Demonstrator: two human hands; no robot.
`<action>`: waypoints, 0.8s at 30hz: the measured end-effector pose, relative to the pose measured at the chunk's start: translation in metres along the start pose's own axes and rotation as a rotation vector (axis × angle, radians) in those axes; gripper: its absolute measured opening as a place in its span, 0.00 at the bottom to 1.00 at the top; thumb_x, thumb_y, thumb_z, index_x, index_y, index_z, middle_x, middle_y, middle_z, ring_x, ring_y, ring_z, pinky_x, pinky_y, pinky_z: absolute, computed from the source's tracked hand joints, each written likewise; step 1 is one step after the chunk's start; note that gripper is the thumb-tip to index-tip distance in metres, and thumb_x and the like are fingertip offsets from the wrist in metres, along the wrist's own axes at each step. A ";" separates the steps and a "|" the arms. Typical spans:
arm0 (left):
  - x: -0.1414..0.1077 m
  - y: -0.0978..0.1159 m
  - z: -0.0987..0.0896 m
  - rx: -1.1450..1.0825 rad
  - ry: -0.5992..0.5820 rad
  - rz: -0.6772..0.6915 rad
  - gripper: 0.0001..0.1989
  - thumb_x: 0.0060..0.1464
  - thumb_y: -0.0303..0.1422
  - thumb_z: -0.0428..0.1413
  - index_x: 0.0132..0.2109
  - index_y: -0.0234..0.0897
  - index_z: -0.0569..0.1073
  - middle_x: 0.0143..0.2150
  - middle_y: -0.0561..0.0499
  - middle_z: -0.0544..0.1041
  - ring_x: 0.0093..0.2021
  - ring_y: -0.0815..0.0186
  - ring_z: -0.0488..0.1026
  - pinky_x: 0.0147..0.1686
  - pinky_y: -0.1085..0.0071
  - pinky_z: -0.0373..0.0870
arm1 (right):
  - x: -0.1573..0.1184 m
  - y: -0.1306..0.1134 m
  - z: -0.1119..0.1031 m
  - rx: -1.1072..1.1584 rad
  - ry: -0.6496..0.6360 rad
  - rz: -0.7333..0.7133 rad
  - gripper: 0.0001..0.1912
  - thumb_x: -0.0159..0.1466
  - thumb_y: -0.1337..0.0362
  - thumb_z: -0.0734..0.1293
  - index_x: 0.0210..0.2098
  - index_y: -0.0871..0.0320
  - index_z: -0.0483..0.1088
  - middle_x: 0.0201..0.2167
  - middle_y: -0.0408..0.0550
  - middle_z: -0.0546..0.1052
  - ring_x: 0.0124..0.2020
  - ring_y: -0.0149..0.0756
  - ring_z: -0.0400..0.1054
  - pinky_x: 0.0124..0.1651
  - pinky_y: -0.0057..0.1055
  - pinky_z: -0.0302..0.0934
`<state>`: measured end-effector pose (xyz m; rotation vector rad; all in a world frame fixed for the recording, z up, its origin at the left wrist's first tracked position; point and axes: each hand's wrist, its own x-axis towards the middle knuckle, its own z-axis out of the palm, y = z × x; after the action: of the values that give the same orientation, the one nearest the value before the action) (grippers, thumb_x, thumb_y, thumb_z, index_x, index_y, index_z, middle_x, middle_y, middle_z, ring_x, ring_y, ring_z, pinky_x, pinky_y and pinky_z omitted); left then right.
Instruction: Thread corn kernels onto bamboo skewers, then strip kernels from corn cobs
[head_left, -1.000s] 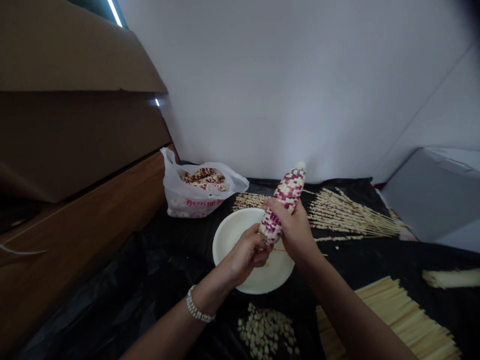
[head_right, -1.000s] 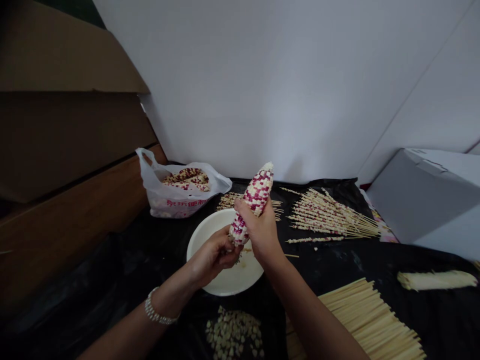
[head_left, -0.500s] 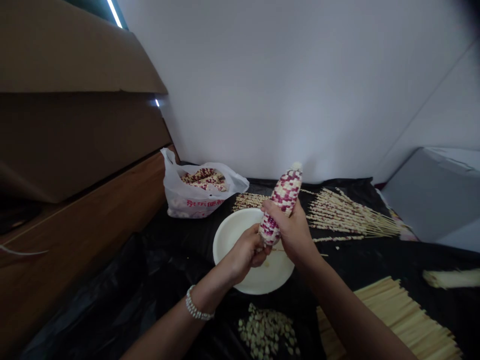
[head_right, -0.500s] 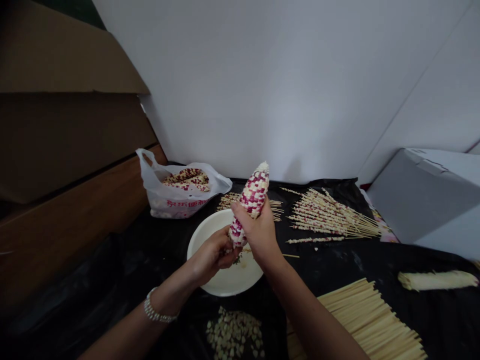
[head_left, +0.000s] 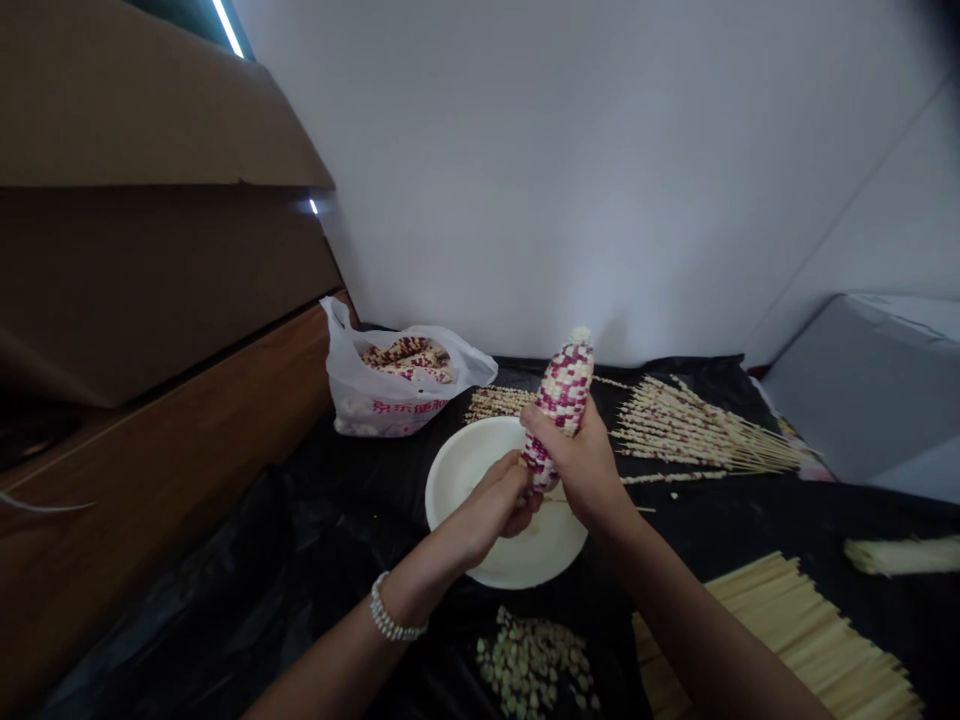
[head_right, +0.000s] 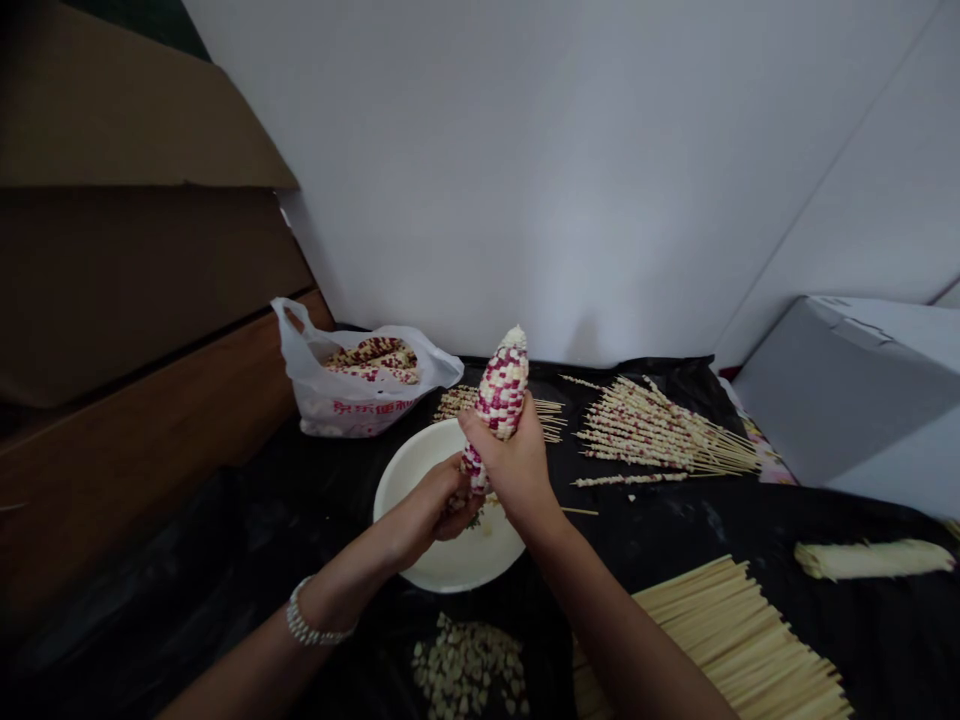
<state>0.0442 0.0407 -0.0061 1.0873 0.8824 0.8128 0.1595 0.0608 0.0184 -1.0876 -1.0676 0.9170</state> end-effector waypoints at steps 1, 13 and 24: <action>0.001 -0.001 0.000 0.008 0.004 -0.004 0.05 0.51 0.34 0.48 0.36 0.38 0.62 0.22 0.58 0.62 0.16 0.77 0.50 0.16 0.76 0.42 | 0.000 -0.001 0.000 -0.023 -0.002 -0.010 0.21 0.51 0.55 0.74 0.39 0.54 0.66 0.32 0.41 0.72 0.32 0.35 0.65 0.39 0.34 0.62; -0.008 0.019 -0.002 -0.170 -0.133 -0.082 0.06 0.52 0.34 0.48 0.36 0.36 0.63 0.24 0.57 0.63 0.15 0.79 0.47 0.17 0.75 0.37 | 0.006 0.007 -0.004 0.109 -0.013 0.065 0.24 0.51 0.52 0.74 0.42 0.53 0.67 0.33 0.43 0.74 0.33 0.37 0.67 0.40 0.37 0.63; -0.007 0.014 -0.007 -0.310 -0.189 -0.099 0.06 0.50 0.33 0.50 0.35 0.34 0.65 0.26 0.55 0.66 0.15 0.80 0.48 0.16 0.76 0.37 | 0.006 0.003 -0.004 0.101 -0.001 0.045 0.22 0.52 0.52 0.74 0.42 0.53 0.67 0.33 0.43 0.74 0.32 0.36 0.67 0.41 0.36 0.63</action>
<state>0.0334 0.0408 0.0070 0.8255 0.6221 0.7230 0.1649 0.0658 0.0162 -1.0304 -0.9904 0.9968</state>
